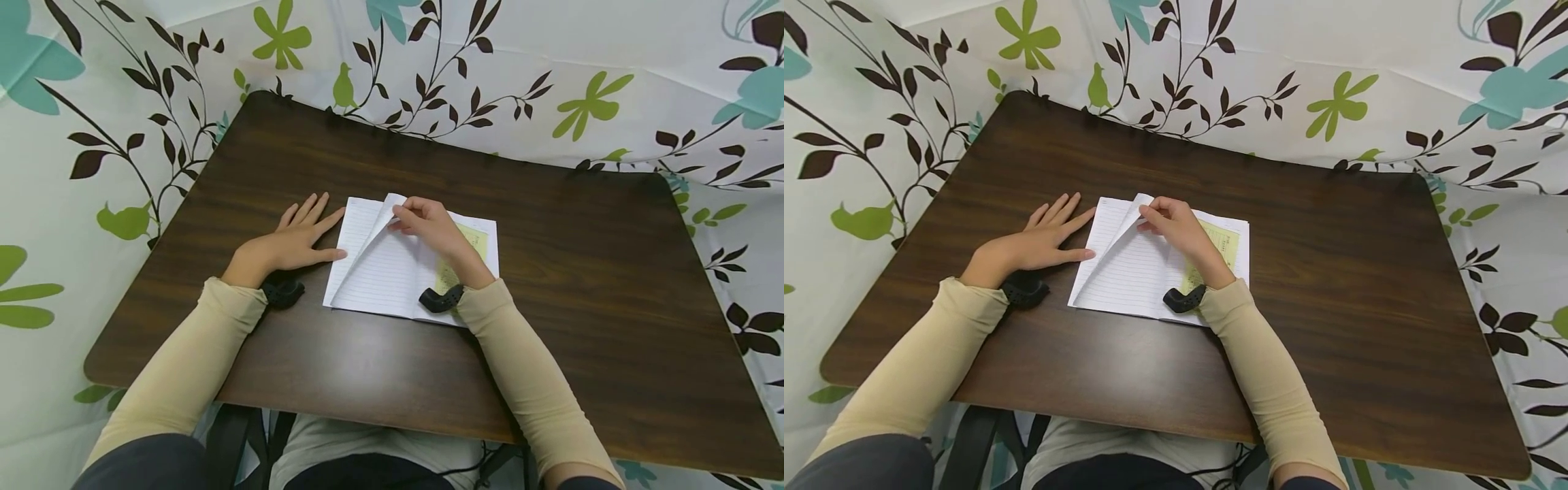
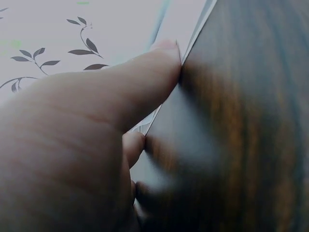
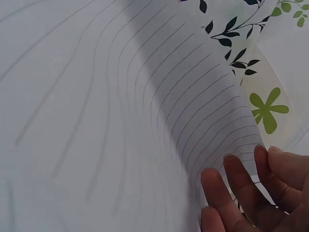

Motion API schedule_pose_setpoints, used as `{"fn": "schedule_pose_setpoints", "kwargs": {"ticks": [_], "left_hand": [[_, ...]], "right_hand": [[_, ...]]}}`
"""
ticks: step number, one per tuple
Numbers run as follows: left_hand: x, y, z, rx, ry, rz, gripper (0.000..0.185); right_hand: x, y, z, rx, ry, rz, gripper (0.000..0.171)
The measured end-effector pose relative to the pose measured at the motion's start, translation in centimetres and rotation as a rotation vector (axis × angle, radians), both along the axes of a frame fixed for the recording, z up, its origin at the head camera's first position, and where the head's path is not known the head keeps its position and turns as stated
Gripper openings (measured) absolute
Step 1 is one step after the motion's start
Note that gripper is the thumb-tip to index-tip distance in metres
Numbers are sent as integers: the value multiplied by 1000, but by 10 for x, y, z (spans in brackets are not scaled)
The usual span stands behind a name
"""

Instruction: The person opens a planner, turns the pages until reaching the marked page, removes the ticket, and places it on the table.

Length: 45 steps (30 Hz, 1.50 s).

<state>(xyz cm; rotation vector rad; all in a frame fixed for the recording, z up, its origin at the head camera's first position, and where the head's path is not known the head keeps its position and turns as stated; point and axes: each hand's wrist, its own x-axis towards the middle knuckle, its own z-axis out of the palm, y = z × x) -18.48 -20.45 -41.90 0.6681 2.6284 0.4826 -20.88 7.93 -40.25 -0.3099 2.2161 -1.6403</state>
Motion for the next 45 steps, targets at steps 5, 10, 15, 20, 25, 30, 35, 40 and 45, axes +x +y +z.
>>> {"fn": "schedule_pose_setpoints", "kwargs": {"ticks": [5, 10, 15, 20, 25, 30, 35, 40, 45], "left_hand": [[-4, 5, -1, 18, -32, 7, 75], [-9, 10, -3, 27, -45, 11, 75], [-11, 15, 0, 7, -40, -11, 80], [-10, 16, 2, -12, -35, -20, 85], [-8, 13, 2, -41, -9, -24, 93], [-4, 8, 0, -39, -6, -19, 95], [0, 4, -2, -30, -6, -6, 94], [1, 4, -2, -16, 0, -8, 94], [1, 2, -1, -16, 2, -9, 94]], "right_hand": [[0, -3, -4, 78, 42, -25, 38], [1, -5, -7, 119, 55, -75, 37], [1, -6, -8, 113, 52, -104, 34], [2, -7, -4, 117, 26, -92, 31], [2, -9, 1, 131, 42, -44, 30], [-1, -5, 2, 120, 91, 44, 30], [-3, 13, 21, 130, 104, 133, 33], [-5, 50, 43, 267, 129, 162, 31], [0, 89, 62, 575, 74, 215, 29]]}}
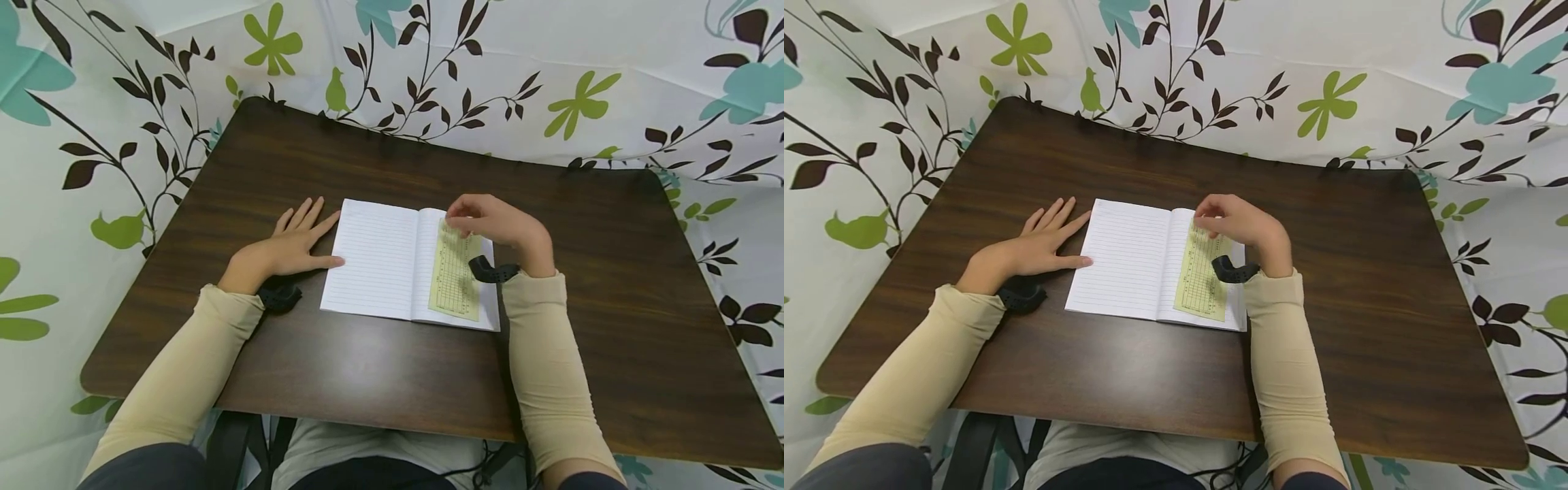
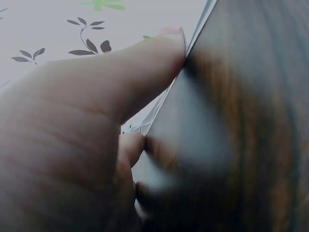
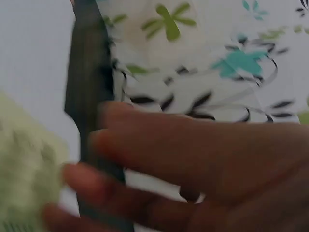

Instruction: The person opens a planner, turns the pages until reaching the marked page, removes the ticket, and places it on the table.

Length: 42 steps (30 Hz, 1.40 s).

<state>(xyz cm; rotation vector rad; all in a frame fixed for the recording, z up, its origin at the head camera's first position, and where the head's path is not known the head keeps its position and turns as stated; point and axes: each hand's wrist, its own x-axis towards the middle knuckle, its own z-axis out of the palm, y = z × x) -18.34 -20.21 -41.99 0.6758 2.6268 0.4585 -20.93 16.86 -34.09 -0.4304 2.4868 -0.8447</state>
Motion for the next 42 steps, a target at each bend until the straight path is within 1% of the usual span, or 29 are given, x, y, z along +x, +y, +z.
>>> {"fn": "schedule_pose_setpoints", "kwargs": {"ticks": [4, 7, 11, 15, 19, 23, 29, 35, 37, 40, 42], "left_hand": [[-1, 0, 0, -7, -3, 5, 94], [-1, 0, -1, -7, -7, 7, 94], [-2, 2, -2, -10, -9, 5, 93], [-1, 1, -4, -9, -8, 10, 93], [-1, 1, -3, -2, -9, 8, 93], [-1, 1, -3, -1, -3, 4, 94], [-2, 2, -4, -2, 1, 1, 94], [-3, 1, -6, -4, -1, 0, 93], [-3, 1, -6, -3, -2, 0, 93], [-3, 1, -7, -1, 0, -1, 93], [-4, 1, -6, -1, 1, -2, 93]], "right_hand": [[4, 22, 5, 192, -77, -31, 32], [5, 32, 3, 270, -97, -78, 35], [2, 38, -3, 306, -100, -107, 37], [-3, 38, -11, 327, -83, -105, 39], [-6, 36, -16, 352, -66, -125, 35], [-7, 36, -19, 358, -53, -142, 28], [-9, 41, -25, 318, -51, -145, 22], [-12, 54, -30, 212, -43, -129, 18], [-12, 60, -31, 145, -57, -134, 20], [-11, 69, -30, 3, -103, -191, 25], [-9, 73, -26, -98, -131, -230, 27]]}}
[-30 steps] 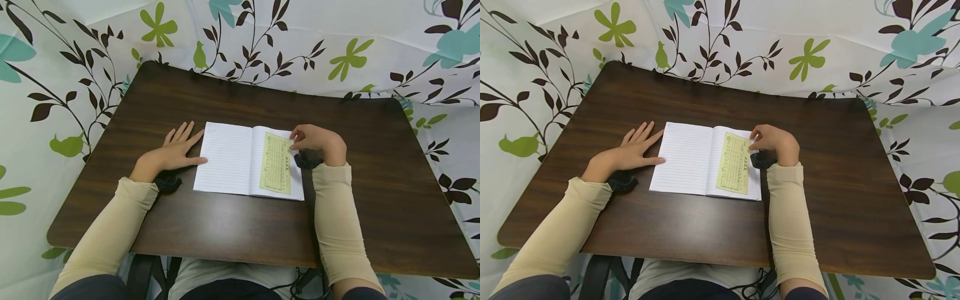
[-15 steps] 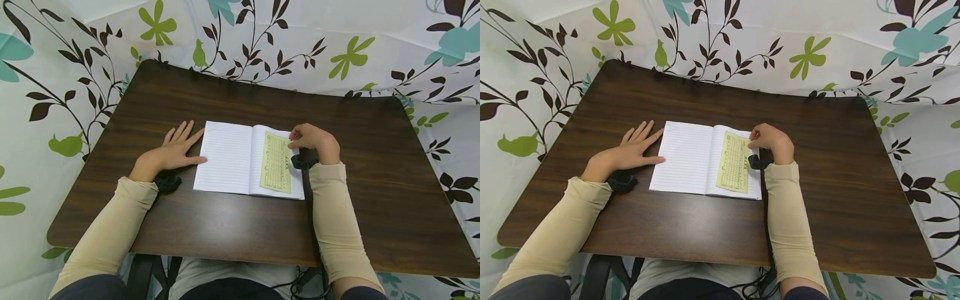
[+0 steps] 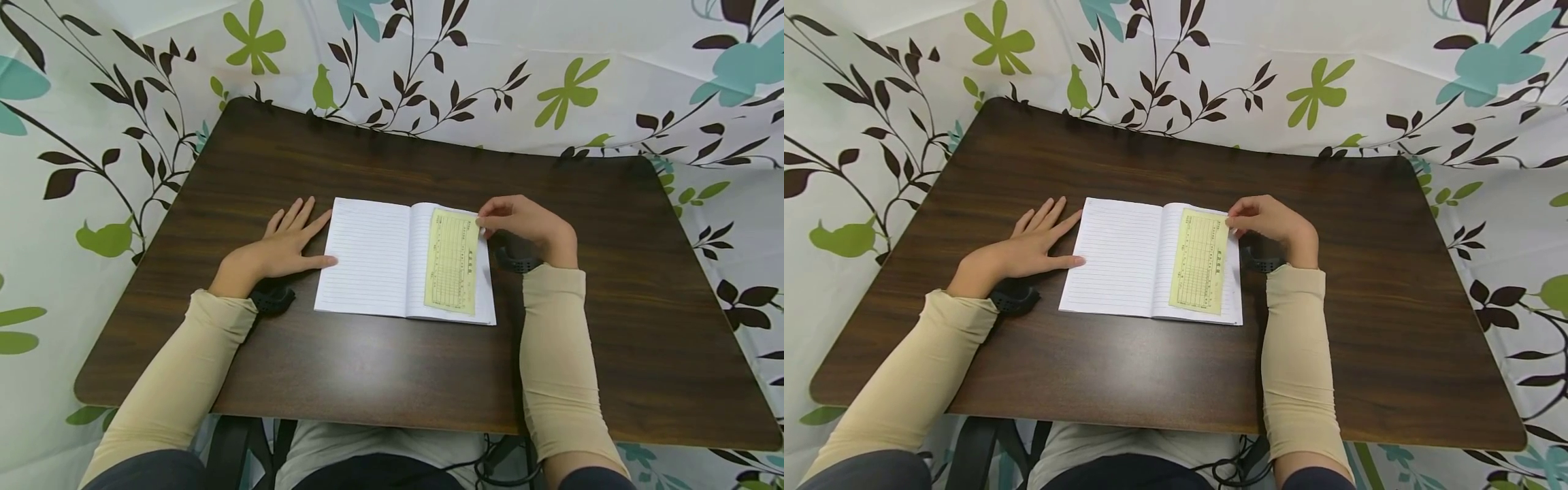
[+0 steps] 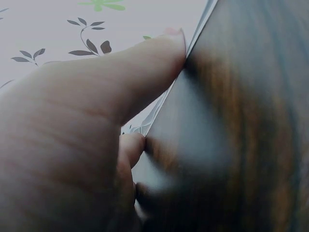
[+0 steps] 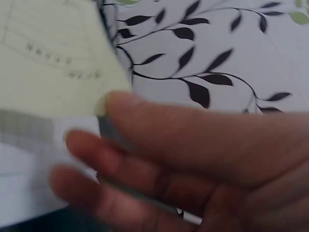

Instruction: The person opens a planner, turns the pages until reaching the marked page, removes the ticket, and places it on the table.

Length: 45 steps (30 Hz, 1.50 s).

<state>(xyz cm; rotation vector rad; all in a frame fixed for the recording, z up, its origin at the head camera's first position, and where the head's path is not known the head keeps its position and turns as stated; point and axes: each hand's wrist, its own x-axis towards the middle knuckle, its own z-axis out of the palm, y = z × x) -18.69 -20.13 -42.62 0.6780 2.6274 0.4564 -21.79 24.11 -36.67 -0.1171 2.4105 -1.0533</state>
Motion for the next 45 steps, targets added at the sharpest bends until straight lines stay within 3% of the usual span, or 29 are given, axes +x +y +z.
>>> {"fn": "schedule_pose_setpoints", "kwargs": {"ticks": [4, 11, 23, 33, 38, 45], "left_hand": [[-1, 2, 1, -2, 0, -6, 92], [0, 6, 3, -9, -4, -10, 91], [0, 5, 3, -17, -1, -7, 92], [1, 1, 3, -11, -19, 0, 91], [0, 4, 4, -5, -19, 3, 91], [0, 5, 5, -14, -15, 4, 91]], "right_hand": [[3, 9, 5, -123, -7, -56, 32], [4, 20, 5, -152, 3, -70, 38], [10, 40, 5, -68, 75, -78, 32], [18, 67, 9, -22, 108, -176, 31], [24, 83, 13, 62, 142, -200, 31], [32, 101, 9, 160, 96, -281, 38]]}}
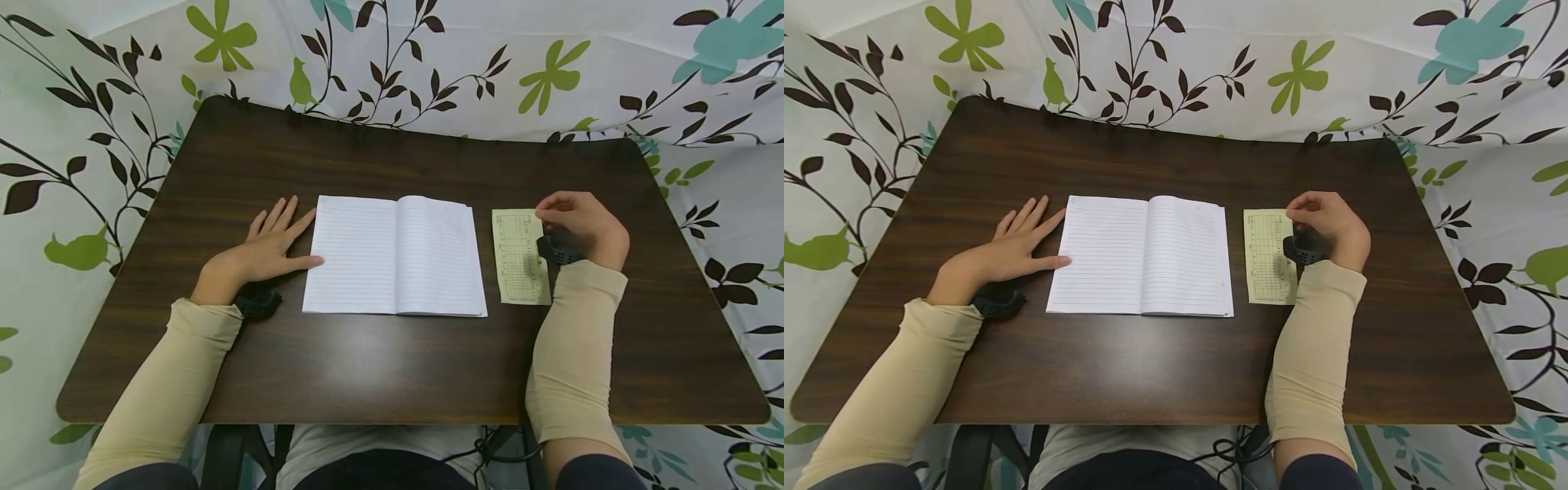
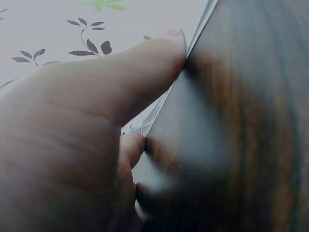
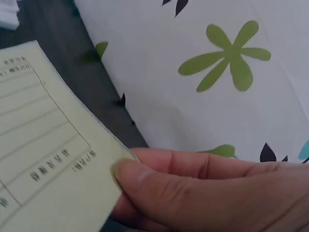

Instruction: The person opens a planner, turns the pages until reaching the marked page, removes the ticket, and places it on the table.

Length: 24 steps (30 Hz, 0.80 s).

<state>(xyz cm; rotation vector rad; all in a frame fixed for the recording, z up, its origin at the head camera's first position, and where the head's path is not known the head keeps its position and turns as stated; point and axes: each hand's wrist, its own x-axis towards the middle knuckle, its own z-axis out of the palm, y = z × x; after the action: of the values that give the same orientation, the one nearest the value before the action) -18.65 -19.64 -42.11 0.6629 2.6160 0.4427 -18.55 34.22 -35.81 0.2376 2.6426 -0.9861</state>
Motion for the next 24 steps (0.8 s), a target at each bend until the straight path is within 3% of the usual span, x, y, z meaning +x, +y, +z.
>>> {"fn": "schedule_pose_setpoints", "kwargs": {"ticks": [11, 20, 24], "left_hand": [[2, 0, 2, 6, 16, -1, 91], [3, 0, 3, -9, 12, 3, 91], [3, 1, 4, -2, 14, 5, 90]], "right_hand": [[-2, 17, -19, 190, 13, 16, 32], [0, 21, -23, 180, 6, -28, 32], [3, 20, -15, 203, -3, -22, 39]]}}
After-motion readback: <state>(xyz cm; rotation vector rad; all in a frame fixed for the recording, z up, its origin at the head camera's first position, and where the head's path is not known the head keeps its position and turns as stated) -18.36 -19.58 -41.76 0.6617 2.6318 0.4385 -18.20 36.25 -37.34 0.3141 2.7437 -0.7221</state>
